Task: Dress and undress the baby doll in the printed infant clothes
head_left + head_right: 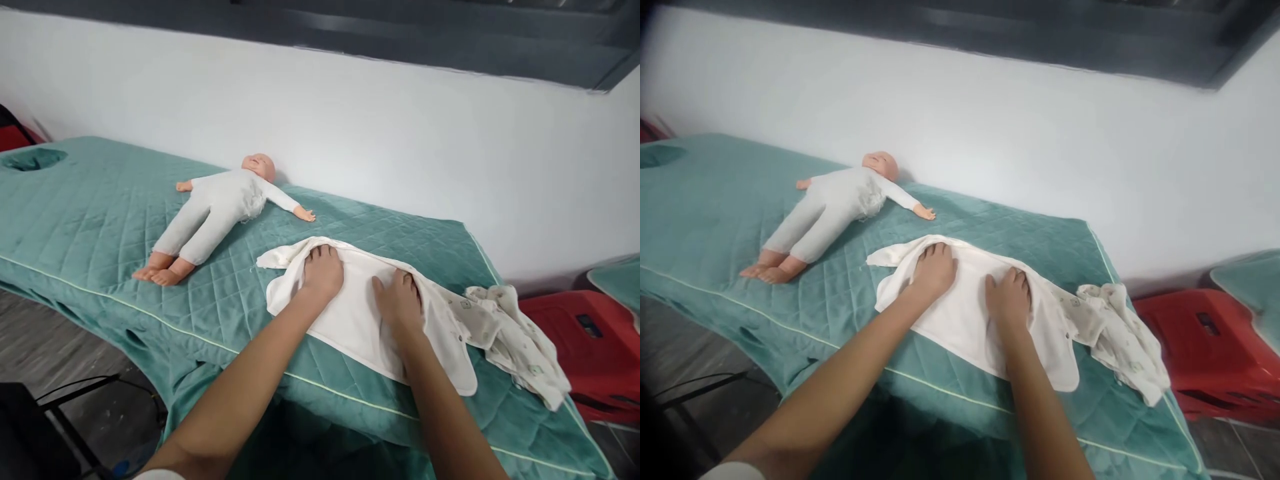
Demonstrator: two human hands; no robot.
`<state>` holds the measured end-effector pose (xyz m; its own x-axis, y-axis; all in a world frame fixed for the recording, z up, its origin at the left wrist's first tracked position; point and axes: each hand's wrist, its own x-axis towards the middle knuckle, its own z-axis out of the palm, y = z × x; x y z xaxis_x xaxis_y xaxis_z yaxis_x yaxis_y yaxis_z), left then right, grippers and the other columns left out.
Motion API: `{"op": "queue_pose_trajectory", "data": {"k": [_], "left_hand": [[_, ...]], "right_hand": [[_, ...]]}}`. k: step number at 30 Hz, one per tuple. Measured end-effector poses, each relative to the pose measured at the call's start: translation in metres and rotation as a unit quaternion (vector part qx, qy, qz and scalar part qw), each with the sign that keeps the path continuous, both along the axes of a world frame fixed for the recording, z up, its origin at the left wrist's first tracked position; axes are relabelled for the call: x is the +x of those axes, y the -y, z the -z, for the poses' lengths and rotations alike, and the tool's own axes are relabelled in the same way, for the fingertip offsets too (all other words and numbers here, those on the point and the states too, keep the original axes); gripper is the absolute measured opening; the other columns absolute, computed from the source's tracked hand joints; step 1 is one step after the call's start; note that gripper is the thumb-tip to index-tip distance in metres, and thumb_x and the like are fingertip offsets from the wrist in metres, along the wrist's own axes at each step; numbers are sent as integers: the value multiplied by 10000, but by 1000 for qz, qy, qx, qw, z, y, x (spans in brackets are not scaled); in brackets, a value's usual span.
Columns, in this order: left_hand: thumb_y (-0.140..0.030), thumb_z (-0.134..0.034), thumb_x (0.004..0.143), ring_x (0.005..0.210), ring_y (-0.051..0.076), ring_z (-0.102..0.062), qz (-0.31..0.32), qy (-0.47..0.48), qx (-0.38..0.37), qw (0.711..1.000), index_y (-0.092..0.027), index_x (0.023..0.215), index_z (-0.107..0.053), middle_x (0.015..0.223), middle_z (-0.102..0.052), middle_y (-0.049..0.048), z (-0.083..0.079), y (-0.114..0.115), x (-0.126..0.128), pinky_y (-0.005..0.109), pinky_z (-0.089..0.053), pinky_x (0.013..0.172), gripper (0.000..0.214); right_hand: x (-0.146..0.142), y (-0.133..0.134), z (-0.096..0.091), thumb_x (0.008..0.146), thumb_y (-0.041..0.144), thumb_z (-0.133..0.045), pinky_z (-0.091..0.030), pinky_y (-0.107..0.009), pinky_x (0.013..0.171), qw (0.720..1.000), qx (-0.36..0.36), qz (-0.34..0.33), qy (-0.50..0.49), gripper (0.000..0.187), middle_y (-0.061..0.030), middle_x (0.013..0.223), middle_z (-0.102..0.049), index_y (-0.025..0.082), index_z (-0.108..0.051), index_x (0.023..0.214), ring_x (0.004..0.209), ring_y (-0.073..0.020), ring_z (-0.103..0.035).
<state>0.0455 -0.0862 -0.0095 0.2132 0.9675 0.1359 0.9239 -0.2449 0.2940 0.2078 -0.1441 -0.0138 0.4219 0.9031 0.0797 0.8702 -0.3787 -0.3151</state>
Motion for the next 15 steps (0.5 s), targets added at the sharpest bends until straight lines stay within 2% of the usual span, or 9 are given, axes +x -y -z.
{"op": "queue_pose_trajectory", "data": {"k": [3,7,12,15], "left_hand": [[-248,-412,988,1331,392,-488,-27,38,17,999,-122,1459,-443,1456,-526,233,-4,-7,3,573,-454,1055,489],[-272,-415,988,1383,403,-429,-43,54,48,996,-204,1537,-368,1558,-448,196,-6,-19,2,619,-456,1044,555],[-359,-381,1011,1450,436,-352,-39,36,19,998,-170,1569,-348,1607,-397,203,4,-44,5,682,-409,1081,590],[-380,-333,1029,1491,422,-329,-25,51,3,998,-110,1575,-333,1609,-390,218,14,-61,8,617,-331,1187,608]], "right_hand": [[3,-4,-3,947,461,-434,-418,-595,1064,999,24,15,27,692,-336,1447,-482,18,-378,1477,1340,-483,-487],[5,-15,0,959,469,-433,-432,-592,1045,995,84,-15,54,697,-314,1463,-460,76,-303,1520,1342,-477,-480],[18,-49,6,982,481,-415,-374,-563,1121,995,78,-48,34,702,-313,1521,-411,61,-282,1528,1410,-461,-425],[24,-68,7,989,463,-416,-352,-541,1150,997,53,-49,27,678,-322,1517,-429,25,-336,1501,1420,-452,-427]]}}
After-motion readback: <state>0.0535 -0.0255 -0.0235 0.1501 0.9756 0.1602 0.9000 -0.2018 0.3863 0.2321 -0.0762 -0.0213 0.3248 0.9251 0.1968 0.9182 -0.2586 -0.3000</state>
